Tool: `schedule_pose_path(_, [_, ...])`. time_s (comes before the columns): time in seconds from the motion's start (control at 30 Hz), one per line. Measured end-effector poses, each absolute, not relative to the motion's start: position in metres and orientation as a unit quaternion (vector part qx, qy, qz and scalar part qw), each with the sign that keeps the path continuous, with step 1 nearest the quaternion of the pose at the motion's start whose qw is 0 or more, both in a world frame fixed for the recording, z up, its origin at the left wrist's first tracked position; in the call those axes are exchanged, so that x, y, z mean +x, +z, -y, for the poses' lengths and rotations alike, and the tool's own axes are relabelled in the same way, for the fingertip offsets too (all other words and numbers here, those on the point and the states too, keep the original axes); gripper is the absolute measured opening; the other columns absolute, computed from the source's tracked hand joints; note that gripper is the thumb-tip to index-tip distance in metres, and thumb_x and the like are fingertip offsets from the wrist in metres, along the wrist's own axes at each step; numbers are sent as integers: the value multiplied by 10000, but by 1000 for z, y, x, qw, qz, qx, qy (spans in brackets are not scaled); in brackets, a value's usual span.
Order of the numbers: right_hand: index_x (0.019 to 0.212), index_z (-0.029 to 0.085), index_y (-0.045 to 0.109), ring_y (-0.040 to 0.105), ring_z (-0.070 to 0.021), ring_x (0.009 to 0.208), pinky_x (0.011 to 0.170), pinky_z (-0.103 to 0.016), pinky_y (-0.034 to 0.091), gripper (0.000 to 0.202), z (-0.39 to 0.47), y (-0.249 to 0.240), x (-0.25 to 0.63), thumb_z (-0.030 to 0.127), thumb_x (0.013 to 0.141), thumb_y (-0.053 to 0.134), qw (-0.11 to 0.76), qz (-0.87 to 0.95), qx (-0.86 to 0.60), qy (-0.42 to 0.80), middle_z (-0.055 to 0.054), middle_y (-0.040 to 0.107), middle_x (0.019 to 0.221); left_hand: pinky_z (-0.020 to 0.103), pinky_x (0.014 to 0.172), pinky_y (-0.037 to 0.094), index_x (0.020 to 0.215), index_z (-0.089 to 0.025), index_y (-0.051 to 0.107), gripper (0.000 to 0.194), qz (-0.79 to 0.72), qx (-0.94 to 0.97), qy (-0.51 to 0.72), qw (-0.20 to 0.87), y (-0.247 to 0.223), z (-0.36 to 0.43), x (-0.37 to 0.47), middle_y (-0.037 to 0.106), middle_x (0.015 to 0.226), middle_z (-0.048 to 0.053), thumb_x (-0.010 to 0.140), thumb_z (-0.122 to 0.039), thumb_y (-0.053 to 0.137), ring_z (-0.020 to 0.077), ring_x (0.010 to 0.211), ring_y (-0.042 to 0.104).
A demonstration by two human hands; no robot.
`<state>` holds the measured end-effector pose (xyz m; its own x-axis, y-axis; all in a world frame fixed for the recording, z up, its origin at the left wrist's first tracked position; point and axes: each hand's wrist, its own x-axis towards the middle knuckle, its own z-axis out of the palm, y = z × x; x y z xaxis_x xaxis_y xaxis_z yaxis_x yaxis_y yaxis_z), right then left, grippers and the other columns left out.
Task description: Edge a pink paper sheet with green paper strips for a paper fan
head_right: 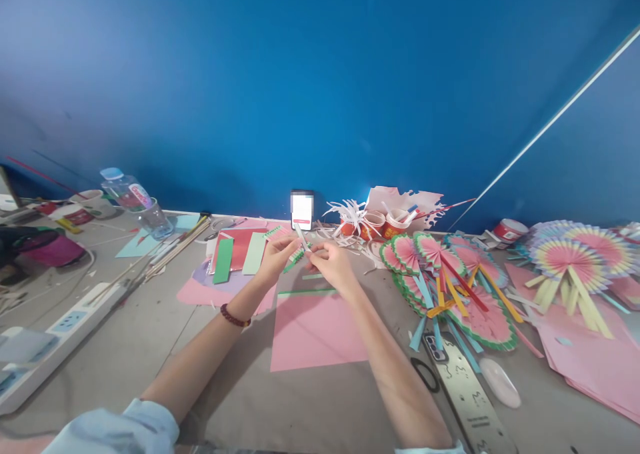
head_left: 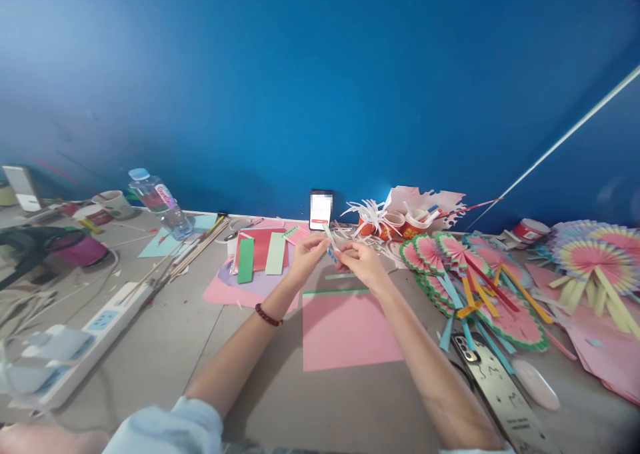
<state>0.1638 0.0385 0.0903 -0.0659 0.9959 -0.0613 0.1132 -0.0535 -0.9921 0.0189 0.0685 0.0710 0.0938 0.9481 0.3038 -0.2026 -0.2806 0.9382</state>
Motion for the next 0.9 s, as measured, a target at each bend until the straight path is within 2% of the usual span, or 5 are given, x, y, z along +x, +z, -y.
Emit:
schedule_pose_path(0.13, [793, 182, 588, 597, -136, 460, 476, -254, 488, 284, -41, 87, 162, 373, 651, 742, 438, 487, -514, 554, -18, 681, 600, 279, 706, 424, 690, -170, 696, 240, -357, 536, 564, 517, 72, -68, 19, 629, 719, 23, 717, -407, 677, 159, 734, 547])
schedule_pose_path(0.33, [762, 190, 543, 541, -104, 406, 464, -244, 476, 339, -41, 87, 157, 389, 607, 769, 452, 465, -499, 575, 9, 664, 562, 265, 671, 426, 678, -166, 695, 258, -372, 522, 563, 521, 76, -65, 20, 630, 685, 13, 703, -423, 682, 142, 687, 540])
schedule_pose_path(0.63, [780, 196, 540, 464, -82, 395, 435, -217, 385, 319, -44, 80, 156, 419, 640, 719, 462, 490, -508, 537, 9, 676, 580, 269, 664, 435, 658, -169, 701, 244, -399, 504, 577, 503, 77, -63, 22, 626, 653, 10, 690, -411, 694, 147, 682, 547])
schedule_pose_path(0.9, [778, 195, 579, 436, -98, 433, 446, -238, 355, 344, -39, 84, 155, 526, 700, 631, 487, 517, -509, 486, -12, 688, 639, 264, 627, 418, 651, -173, 698, 250, -401, 491, 589, 501, 78, -62, 22, 629, 651, 7, 673, -421, 710, 142, 662, 546])
